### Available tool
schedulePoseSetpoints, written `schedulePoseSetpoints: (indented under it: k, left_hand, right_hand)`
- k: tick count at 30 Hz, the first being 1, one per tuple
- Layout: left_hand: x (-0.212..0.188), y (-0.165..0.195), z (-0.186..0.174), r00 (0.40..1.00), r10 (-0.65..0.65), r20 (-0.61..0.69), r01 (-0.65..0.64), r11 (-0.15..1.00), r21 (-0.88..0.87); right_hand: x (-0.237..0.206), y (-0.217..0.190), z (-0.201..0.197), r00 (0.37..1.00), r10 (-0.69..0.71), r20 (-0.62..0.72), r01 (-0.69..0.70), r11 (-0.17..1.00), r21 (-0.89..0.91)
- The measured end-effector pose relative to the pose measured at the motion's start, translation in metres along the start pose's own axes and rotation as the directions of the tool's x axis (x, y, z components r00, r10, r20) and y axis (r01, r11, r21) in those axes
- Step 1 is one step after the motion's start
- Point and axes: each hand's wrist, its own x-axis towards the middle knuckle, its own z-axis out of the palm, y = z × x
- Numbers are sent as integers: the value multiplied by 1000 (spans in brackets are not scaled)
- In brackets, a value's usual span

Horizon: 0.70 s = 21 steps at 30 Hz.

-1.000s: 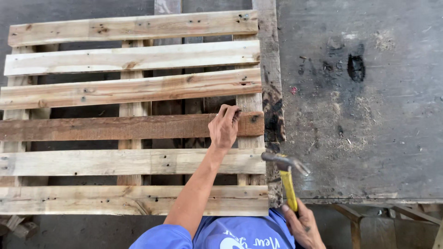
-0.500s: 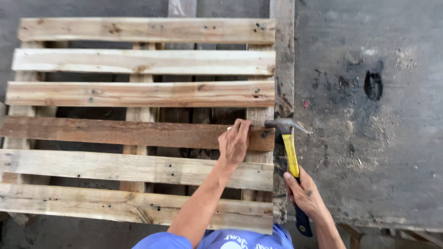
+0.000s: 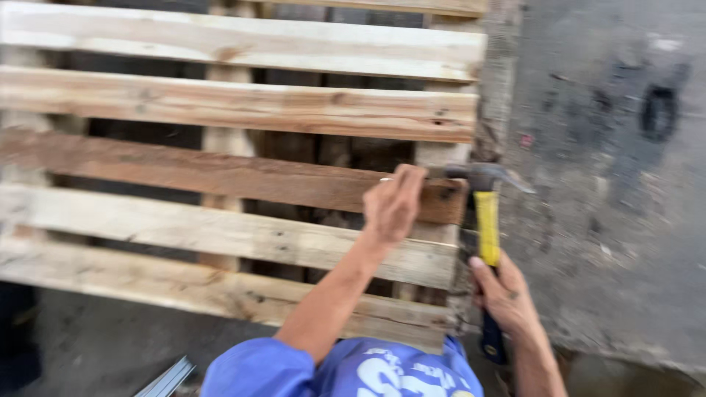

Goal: The person repeatedly picks nails from a container and hammers them into a wooden pallet. The person uses a hammer to drive nails into the pallet slats, moving along the pallet to secure multiple nails.

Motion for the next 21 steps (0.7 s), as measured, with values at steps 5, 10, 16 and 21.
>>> schedulePoseSetpoints:
  k: [5,10,16,21]
  left_hand:
    - [-1,-4,1,996,8,89,-9,1000,12]
    - [-2,-2,-3,993,-31,115,36,999,-35]
    - [-2,2,-21,1000,12,5,-12,1000,12]
    - [9,4,-26,994,-11,111,6,999,46]
  right_hand:
    - [23,37,-9,999,-47,21,46,999,25]
    - [45,68,-14,991,-128,51,123,989,87]
    - [39,35,-10,991,-122,54,116,988,101]
    - [48,-59,-18,978,-208,6,206,970,127]
